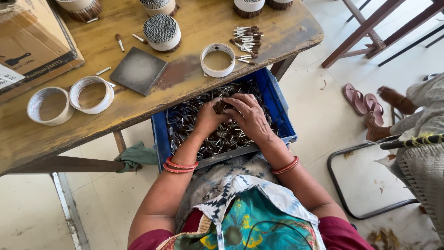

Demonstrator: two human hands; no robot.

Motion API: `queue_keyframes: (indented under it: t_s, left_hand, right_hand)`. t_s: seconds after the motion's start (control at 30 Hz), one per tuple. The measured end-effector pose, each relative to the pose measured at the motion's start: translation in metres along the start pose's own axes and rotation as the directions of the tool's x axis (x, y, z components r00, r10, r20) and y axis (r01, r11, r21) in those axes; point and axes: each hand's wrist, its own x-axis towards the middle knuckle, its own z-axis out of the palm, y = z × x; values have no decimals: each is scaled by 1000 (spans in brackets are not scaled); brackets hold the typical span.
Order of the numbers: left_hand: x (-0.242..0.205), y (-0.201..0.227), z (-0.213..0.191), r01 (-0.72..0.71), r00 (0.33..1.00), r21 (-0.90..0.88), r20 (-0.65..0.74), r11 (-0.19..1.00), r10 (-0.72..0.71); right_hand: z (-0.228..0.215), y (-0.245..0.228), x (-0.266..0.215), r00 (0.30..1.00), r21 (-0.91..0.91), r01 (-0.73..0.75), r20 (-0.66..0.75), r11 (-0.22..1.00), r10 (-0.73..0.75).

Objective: The person is assembling small industrial brushes by inserting bundles of bristles into metal rings and housing components.

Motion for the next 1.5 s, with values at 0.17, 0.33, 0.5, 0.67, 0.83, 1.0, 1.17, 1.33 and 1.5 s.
queue_keyframes:
  t_s: [0.17,0.33,0.5,0.67,0.83,1.0,1.17,1.33,1.5]
  left_hand:
    - [0,3,9,-17,1000,32,4,999,17]
    - [1,-2,3,180,981,-414,9,893,-193]
    - [-12,32,-1,312,950,-694,243,649,-196]
    - [-4,12,-3,219,974,-721,125,658,-187]
    - [1,-6,7,-91,993,-48,71,995,94]
    - [-1,4,5,135,991,-392,56,910,-123]
    - [-7,31,1,244,969,-619,182,746,-166]
    - [3,-9,-8,248,961,-778,120,578,-250]
    - [2,-7,-2,111,993,-555,35,824,-110]
  right_hand:
    - [-2,6,-10,1000,15,27,-10,1000,-27]
    - [-4,2,-9,997,33,73,-38,997,-72]
    - [-4,-1,-8,994,-1,28,-107,1000,-28]
    - [-9,-8,-2,995,19,68,-68,997,-67]
    - [-10,-13,5,989,7,-62,-136,998,62]
    - [-4,0,-7,994,89,-79,-63,993,85]
    - [-4,1,-9,975,155,-159,-132,975,180]
    - [-10,-16,0,998,125,59,-24,990,-56]
    - [-5,-11,-1,998,87,-14,-66,996,20]
